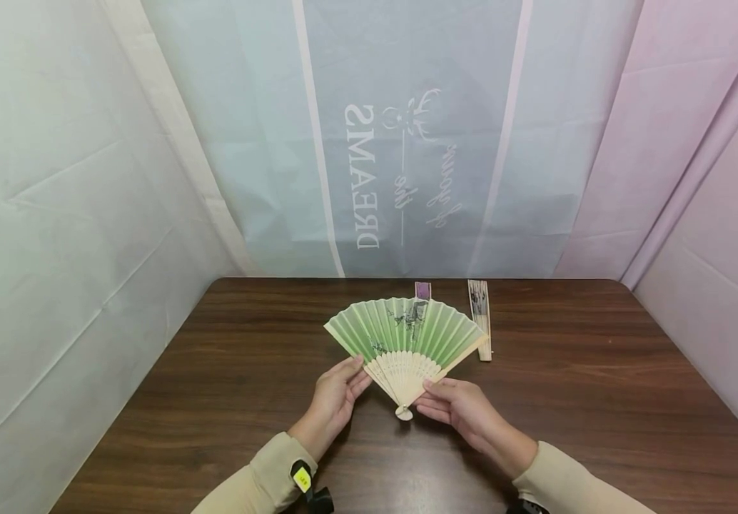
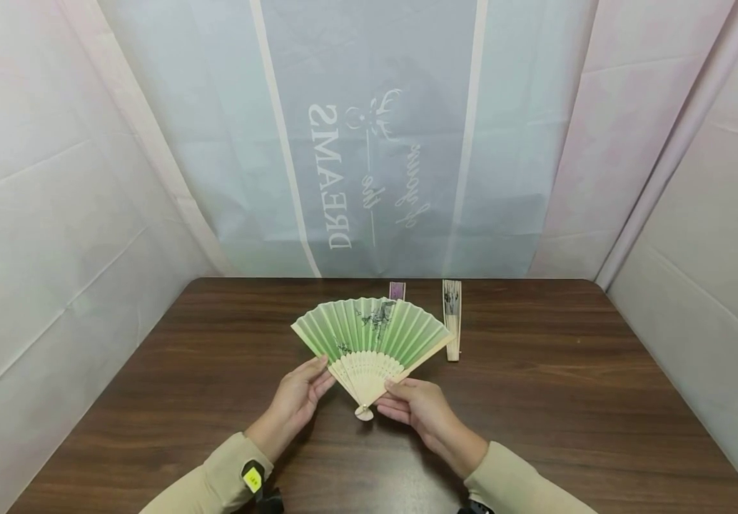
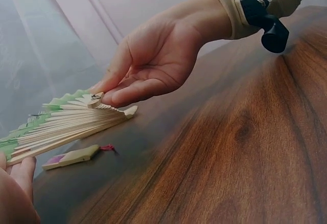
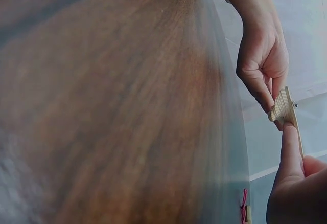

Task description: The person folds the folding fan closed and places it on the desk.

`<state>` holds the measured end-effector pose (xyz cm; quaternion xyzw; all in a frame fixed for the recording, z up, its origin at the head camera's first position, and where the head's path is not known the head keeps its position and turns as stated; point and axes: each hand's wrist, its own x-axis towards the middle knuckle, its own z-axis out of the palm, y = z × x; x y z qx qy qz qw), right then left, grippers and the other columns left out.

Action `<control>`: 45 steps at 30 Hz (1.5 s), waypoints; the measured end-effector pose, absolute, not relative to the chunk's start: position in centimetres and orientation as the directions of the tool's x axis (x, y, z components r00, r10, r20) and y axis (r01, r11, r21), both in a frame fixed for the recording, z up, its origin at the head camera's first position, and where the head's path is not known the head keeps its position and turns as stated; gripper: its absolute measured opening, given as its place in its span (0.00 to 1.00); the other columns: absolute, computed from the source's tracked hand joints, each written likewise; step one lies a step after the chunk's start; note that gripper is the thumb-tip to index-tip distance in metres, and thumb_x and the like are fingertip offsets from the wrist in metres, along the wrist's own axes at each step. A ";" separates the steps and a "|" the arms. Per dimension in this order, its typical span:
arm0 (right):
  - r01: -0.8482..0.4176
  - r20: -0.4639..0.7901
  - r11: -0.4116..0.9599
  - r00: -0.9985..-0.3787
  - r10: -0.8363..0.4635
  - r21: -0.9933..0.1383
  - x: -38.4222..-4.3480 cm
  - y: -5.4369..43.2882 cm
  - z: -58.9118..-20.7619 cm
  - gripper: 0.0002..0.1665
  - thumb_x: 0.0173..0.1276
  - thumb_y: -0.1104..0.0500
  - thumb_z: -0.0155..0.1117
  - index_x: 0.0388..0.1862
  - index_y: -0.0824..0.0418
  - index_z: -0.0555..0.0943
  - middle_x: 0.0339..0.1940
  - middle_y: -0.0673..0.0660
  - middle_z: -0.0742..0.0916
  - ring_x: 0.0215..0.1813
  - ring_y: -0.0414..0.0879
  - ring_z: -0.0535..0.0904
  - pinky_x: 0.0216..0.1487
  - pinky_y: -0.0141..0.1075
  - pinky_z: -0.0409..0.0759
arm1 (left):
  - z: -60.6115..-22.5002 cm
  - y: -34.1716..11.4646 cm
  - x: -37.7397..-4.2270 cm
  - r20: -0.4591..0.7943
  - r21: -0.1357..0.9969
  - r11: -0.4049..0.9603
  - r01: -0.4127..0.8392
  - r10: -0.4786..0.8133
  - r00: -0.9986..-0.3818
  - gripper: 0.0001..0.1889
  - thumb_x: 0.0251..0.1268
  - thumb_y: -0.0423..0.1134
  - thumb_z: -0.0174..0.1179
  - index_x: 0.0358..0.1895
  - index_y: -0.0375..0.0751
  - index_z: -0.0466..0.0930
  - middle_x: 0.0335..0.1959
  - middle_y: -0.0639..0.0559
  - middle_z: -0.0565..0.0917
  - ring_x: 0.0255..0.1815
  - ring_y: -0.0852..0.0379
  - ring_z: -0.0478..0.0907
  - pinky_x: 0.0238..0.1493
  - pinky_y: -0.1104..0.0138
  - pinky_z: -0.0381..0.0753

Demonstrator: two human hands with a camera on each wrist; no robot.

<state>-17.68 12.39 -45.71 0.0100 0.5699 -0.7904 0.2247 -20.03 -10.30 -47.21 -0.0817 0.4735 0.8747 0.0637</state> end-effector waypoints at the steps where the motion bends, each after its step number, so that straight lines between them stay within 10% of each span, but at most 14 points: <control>1: 0.367 -0.273 -0.248 -0.898 -0.345 -0.896 -17.7 12.4 -45.7 0.06 0.76 0.65 0.54 0.43 0.67 0.77 0.36 0.55 0.90 0.41 0.42 0.88 0.52 0.34 0.88 | -47.2 -10.3 -20.0 -0.204 0.817 -0.544 -0.190 0.036 -0.978 0.23 0.76 0.29 0.51 0.66 0.16 0.59 0.35 0.53 0.88 0.41 0.62 0.86 0.50 0.71 0.87; 45: 0.371 -0.282 -0.182 -0.880 -0.383 -0.911 -18.0 12.3 -45.4 0.06 0.73 0.63 0.59 0.40 0.66 0.79 0.34 0.55 0.90 0.40 0.42 0.88 0.50 0.35 0.88 | -47.2 -10.2 -20.5 -0.244 0.847 -0.471 -0.247 0.069 -0.967 0.25 0.74 0.31 0.54 0.66 0.17 0.62 0.37 0.51 0.89 0.41 0.62 0.86 0.49 0.70 0.87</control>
